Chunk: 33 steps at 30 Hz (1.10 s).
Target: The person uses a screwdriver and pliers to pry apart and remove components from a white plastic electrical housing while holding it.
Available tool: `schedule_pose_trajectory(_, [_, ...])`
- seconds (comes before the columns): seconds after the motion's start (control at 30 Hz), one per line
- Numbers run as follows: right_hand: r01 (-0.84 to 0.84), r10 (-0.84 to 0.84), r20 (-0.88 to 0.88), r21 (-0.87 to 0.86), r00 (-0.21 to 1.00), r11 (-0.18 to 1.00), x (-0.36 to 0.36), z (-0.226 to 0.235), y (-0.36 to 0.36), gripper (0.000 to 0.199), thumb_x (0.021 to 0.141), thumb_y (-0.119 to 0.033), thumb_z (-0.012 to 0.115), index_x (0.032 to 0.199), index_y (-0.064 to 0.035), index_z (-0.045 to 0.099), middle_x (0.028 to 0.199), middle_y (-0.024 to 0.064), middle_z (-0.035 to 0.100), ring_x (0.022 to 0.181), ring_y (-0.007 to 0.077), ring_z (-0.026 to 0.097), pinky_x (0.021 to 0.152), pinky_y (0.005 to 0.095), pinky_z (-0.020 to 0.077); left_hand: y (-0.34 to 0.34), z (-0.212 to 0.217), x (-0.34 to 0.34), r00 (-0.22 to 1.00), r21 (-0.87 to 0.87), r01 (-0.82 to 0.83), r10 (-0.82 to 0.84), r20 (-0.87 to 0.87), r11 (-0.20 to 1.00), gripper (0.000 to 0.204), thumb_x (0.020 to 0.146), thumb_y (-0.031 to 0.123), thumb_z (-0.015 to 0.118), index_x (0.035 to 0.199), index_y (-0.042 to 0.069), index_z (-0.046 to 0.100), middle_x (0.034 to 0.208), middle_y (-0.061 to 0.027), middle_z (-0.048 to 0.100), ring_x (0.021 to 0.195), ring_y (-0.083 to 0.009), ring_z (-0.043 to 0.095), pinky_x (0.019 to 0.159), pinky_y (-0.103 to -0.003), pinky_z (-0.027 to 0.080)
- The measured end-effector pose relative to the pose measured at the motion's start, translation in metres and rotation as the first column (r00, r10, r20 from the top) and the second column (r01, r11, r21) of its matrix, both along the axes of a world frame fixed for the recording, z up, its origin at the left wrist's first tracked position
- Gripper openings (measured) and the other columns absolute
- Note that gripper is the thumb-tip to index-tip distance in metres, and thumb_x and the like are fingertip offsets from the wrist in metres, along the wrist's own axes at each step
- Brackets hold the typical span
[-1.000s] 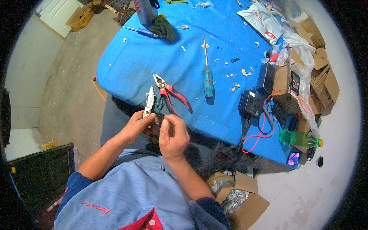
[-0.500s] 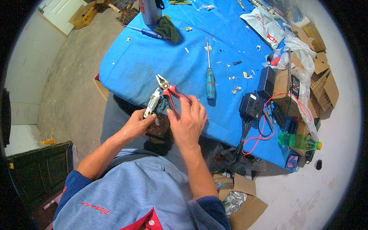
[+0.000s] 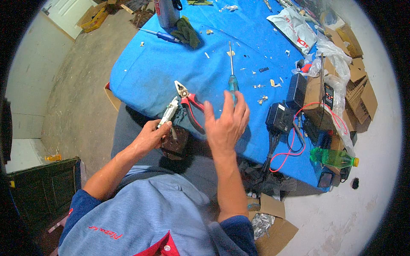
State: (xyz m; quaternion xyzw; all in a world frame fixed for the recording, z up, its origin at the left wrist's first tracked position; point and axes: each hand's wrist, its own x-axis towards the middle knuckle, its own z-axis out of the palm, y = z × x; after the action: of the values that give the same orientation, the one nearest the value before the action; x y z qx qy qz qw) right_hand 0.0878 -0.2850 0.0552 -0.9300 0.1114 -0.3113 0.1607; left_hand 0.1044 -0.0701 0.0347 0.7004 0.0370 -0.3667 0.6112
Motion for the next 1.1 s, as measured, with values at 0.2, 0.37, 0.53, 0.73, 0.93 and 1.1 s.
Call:
schedule_pose_trajectory(0.2, [0.050, -0.067, -0.202, -0.088, 0.977, 0.995, 0.026, 0.001, -0.035, 0.047, 0.080, -0.025, 0.071, 0.119, -0.0034, 0.056, 0.108, 0.0185, 0.057, 0.103, 0.0363, 0.053, 0.086, 0.0457, 0.0447, -0.002, -0.005, 0.001, 0.990, 0.049, 0.059, -0.065, 0.127, 0.997, 0.040, 0.096, 0.036, 0.053, 0.084, -0.002, 0.059, 0.063, -0.0019, 0.056, 0.057, -0.0100, 0.052, 0.051, -0.029, 0.042])
schedule_pose_trajectory(0.37, [0.134, -0.107, -0.322, 0.065, 0.941, 0.989, 0.029, -0.011, -0.071, 0.040, 0.087, -0.024, 0.060, 0.118, 0.0000, 0.056, 0.100, 0.0225, 0.061, 0.095, 0.0396, 0.058, 0.082, 0.0476, 0.0471, 0.000, -0.008, 0.008, 0.964, 0.217, 0.108, -0.156, 0.217, 0.970, 0.042, 0.092, 0.036, 0.057, 0.087, -0.005, 0.062, 0.065, -0.0101, 0.061, 0.059, -0.0159, 0.058, 0.057, -0.035, 0.047])
schedule_pose_trajectory(0.53, [0.077, 0.235, -0.273, 0.789, 0.933, 0.610, -0.015, 0.043, -0.070, 0.035, 0.091, -0.021, 0.053, 0.118, 0.0006, 0.056, 0.087, 0.0112, 0.063, 0.077, 0.0133, 0.060, 0.065, 0.0289, 0.0492, 0.003, -0.010, 0.011, 0.948, 0.239, 0.110, -0.174, 0.267, 0.965, 0.045, 0.089, 0.039, 0.059, 0.087, -0.006, 0.064, 0.065, -0.0141, 0.062, 0.059, -0.0188, 0.060, 0.059, -0.037, 0.048])
schedule_pose_trajectory(0.73, [-0.102, 0.479, -0.268, 0.782, 0.836, 0.615, -0.080, 0.089, -0.063, 0.043, 0.081, -0.018, 0.071, 0.118, -0.0014, 0.058, 0.098, 0.0073, 0.064, 0.082, 0.0120, 0.058, 0.075, 0.0288, 0.0479, 0.004, -0.004, 0.014, 0.964, 0.186, 0.110, -0.150, 0.221, 0.976, 0.048, 0.089, 0.041, 0.059, 0.084, -0.007, 0.063, 0.064, -0.0115, 0.061, 0.058, -0.0173, 0.059, 0.057, -0.037, 0.047])
schedule_pose_trajectory(0.93, [-0.150, 0.519, -0.332, 0.713, 0.788, 0.685, -0.092, 0.113, -0.048, 0.034, 0.081, -0.013, 0.072, 0.111, -0.0004, 0.065, 0.098, 0.0089, 0.068, 0.088, 0.0165, 0.063, 0.079, 0.0298, 0.0489, 0.002, 0.001, 0.012, 0.974, 0.146, 0.093, -0.121, 0.194, 0.985, 0.049, 0.089, 0.041, 0.060, 0.087, -0.008, 0.062, 0.063, -0.0082, 0.061, 0.058, -0.0149, 0.058, 0.055, -0.035, 0.046])
schedule_pose_trajectory(1.1, [-0.240, 0.533, -0.399, 0.585, 0.746, 0.774, -0.087, 0.114, -0.043, 0.031, 0.077, -0.007, 0.072, 0.107, -0.0017, 0.068, 0.098, 0.0152, 0.069, 0.089, 0.0255, 0.067, 0.079, 0.0321, 0.0507, 0.005, -0.006, 0.013, 0.965, 0.151, 0.123, -0.154, 0.212, 0.981, 0.047, 0.090, 0.041, 0.060, 0.087, -0.006, 0.062, 0.064, -0.0059, 0.059, 0.057, -0.0123, 0.055, 0.052, -0.031, 0.044])
